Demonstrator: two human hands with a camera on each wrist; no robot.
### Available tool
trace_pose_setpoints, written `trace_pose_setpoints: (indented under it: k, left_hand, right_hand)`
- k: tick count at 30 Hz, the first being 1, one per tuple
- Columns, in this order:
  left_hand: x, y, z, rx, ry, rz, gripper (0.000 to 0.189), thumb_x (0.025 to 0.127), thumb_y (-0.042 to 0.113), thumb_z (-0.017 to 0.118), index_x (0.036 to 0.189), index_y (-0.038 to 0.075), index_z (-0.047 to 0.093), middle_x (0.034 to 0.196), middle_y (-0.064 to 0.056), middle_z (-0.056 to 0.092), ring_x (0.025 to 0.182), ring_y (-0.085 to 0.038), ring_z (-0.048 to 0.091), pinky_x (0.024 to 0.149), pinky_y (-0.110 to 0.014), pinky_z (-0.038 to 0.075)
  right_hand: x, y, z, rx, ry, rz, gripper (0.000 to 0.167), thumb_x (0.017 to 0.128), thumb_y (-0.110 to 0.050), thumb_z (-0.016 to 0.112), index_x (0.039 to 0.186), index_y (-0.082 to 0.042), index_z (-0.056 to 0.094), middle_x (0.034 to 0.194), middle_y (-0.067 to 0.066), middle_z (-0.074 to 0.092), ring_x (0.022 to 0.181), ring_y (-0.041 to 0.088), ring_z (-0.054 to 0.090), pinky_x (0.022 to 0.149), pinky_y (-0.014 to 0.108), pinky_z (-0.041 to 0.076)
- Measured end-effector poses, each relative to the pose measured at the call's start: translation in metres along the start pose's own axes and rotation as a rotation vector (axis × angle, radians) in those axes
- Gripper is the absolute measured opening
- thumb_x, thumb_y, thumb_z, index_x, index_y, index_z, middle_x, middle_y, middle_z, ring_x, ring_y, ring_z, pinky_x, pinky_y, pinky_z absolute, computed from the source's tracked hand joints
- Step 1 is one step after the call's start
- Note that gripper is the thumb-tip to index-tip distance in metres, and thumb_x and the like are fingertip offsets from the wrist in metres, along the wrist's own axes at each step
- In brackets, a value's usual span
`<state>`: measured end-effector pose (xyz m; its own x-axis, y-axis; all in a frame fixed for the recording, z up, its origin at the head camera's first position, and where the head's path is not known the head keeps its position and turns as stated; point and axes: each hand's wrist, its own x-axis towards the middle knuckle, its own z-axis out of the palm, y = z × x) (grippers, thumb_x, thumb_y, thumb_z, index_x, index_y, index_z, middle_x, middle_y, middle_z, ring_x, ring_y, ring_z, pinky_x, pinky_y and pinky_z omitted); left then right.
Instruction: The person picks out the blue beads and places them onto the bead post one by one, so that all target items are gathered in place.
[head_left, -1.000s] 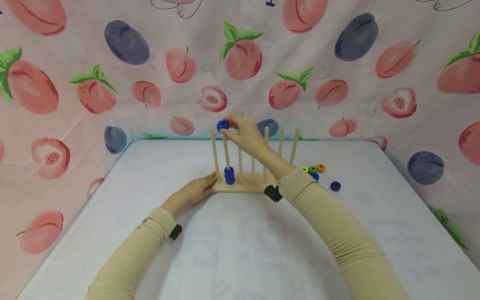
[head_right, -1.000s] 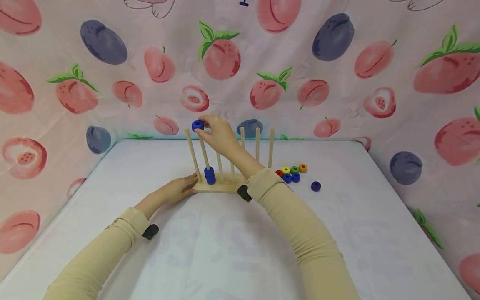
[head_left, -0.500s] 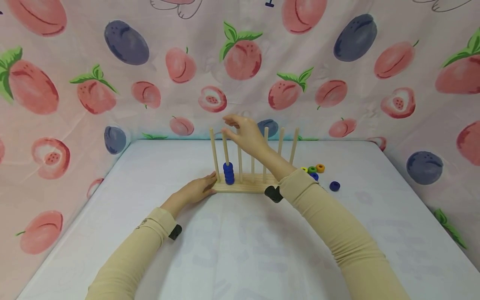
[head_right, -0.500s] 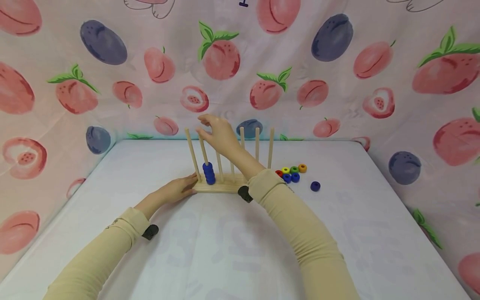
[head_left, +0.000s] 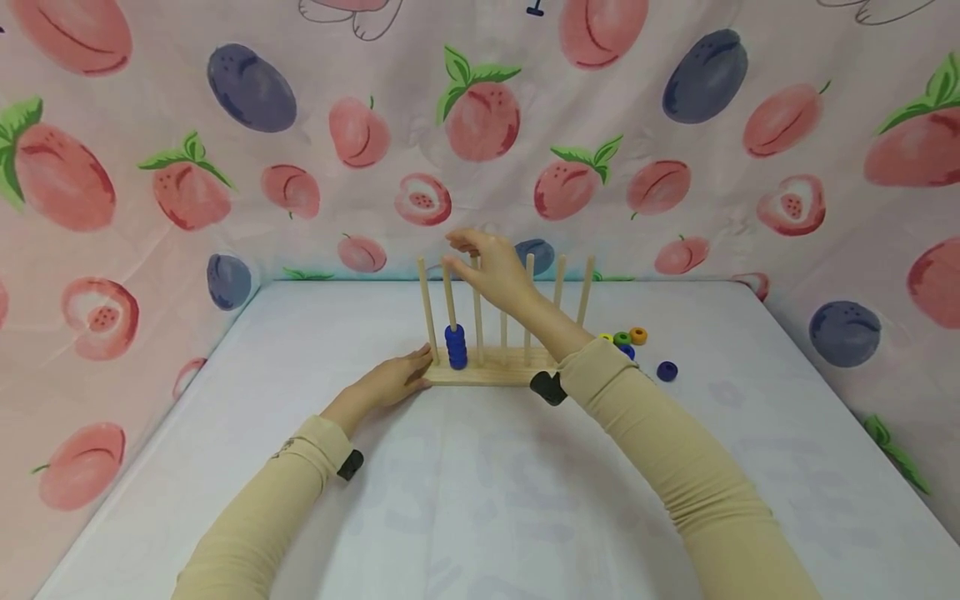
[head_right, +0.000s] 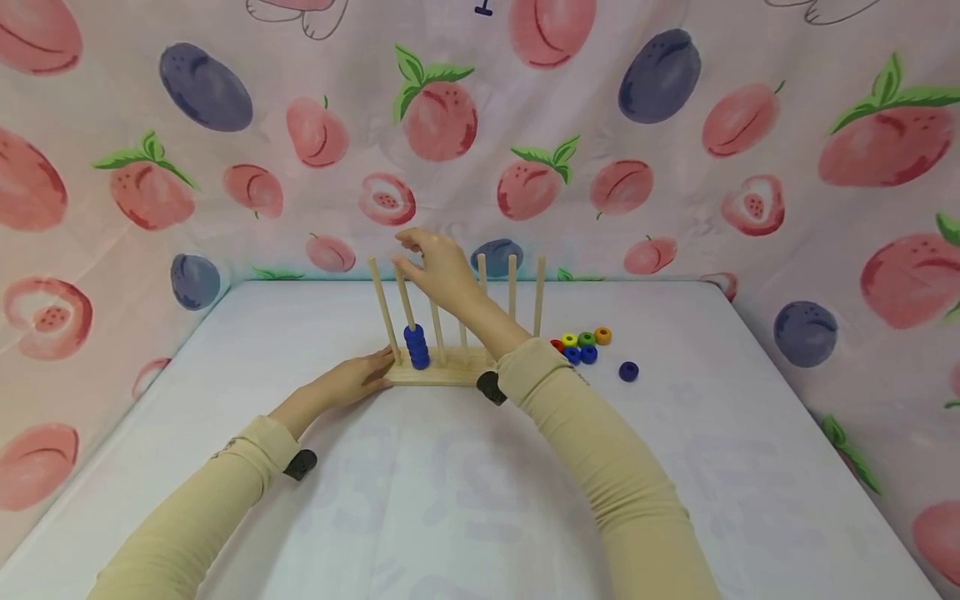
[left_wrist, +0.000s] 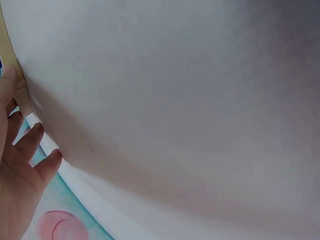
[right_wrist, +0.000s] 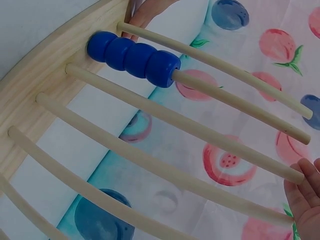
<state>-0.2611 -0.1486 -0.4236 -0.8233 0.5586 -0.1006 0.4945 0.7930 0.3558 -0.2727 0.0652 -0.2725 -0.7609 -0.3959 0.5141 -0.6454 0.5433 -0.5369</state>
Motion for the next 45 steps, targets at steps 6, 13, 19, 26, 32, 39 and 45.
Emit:
trace_pose_setpoints:
  k: [6,13,19,26,32,39,45]
  left_hand:
    - [0.0,0.001,0.003,-0.016,0.015,0.022,0.055,0.098,0.022,0.051,0.142,-0.005,0.033,0.153,-0.019,0.024,0.136,-0.04,0.033,0.113,-0.05,0.031]
    - [-0.001,0.002,0.01,-0.027,0.021,0.028,0.055,0.098,0.023,0.051,0.141,-0.005,0.035,0.152,-0.019,0.026,0.134,-0.041,0.035,0.112,-0.052,0.031]
    - [-0.002,0.004,0.008,-0.019,0.015,0.021,0.055,0.097,0.023,0.052,0.141,-0.005,0.035,0.152,-0.019,0.026,0.135,-0.04,0.035,0.113,-0.05,0.031]
    - [0.0,0.003,0.004,-0.027,0.02,0.018,0.055,0.097,0.023,0.052,0.141,-0.005,0.035,0.152,-0.018,0.025,0.136,-0.039,0.033,0.114,-0.05,0.029]
    - [0.0,-0.001,0.002,-0.03,0.015,0.003,0.056,0.097,0.023,0.053,0.142,-0.005,0.035,0.152,-0.017,0.025,0.137,-0.038,0.032,0.114,-0.049,0.028]
    - [0.003,-0.003,0.003,-0.034,0.012,0.0,0.056,0.097,0.023,0.053,0.142,-0.004,0.034,0.152,-0.018,0.026,0.137,-0.039,0.032,0.114,-0.05,0.028]
    - [0.005,-0.003,0.002,-0.031,0.012,-0.009,0.056,0.097,0.022,0.053,0.143,-0.003,0.033,0.152,-0.018,0.025,0.137,-0.038,0.033,0.114,-0.049,0.028]
  right_hand:
    - [-0.001,0.001,0.0,0.001,-0.006,0.01,0.038,0.092,-0.018,0.062,0.124,0.002,0.058,0.12,0.017,0.064,0.111,0.026,0.06,0.096,0.032,0.051]
    - [-0.004,0.003,0.001,0.0,-0.003,0.008,0.037,0.092,-0.017,0.061,0.124,0.002,0.058,0.12,0.017,0.064,0.112,0.026,0.06,0.098,0.033,0.05]
    - [-0.005,0.0,-0.002,0.004,0.024,-0.011,0.036,0.091,-0.016,0.063,0.122,0.002,0.059,0.119,0.018,0.064,0.112,0.027,0.06,0.099,0.032,0.05]
    - [-0.007,-0.002,-0.008,0.005,0.049,-0.024,0.036,0.089,-0.015,0.065,0.122,0.001,0.06,0.12,0.016,0.065,0.112,0.026,0.06,0.099,0.033,0.05]
    - [-0.011,-0.002,-0.013,0.017,0.069,-0.04,0.037,0.089,-0.014,0.066,0.122,0.001,0.059,0.12,0.016,0.065,0.112,0.026,0.061,0.099,0.033,0.05]
    - [-0.019,0.004,-0.02,0.158,0.078,-0.037,0.039,0.085,-0.008,0.069,0.122,0.002,0.059,0.119,0.018,0.065,0.113,0.026,0.061,0.098,0.033,0.05]
    - [-0.026,0.011,-0.026,0.201,0.081,-0.057,0.042,0.085,-0.008,0.07,0.124,0.0,0.058,0.12,0.017,0.065,0.113,0.025,0.06,0.098,0.036,0.05]
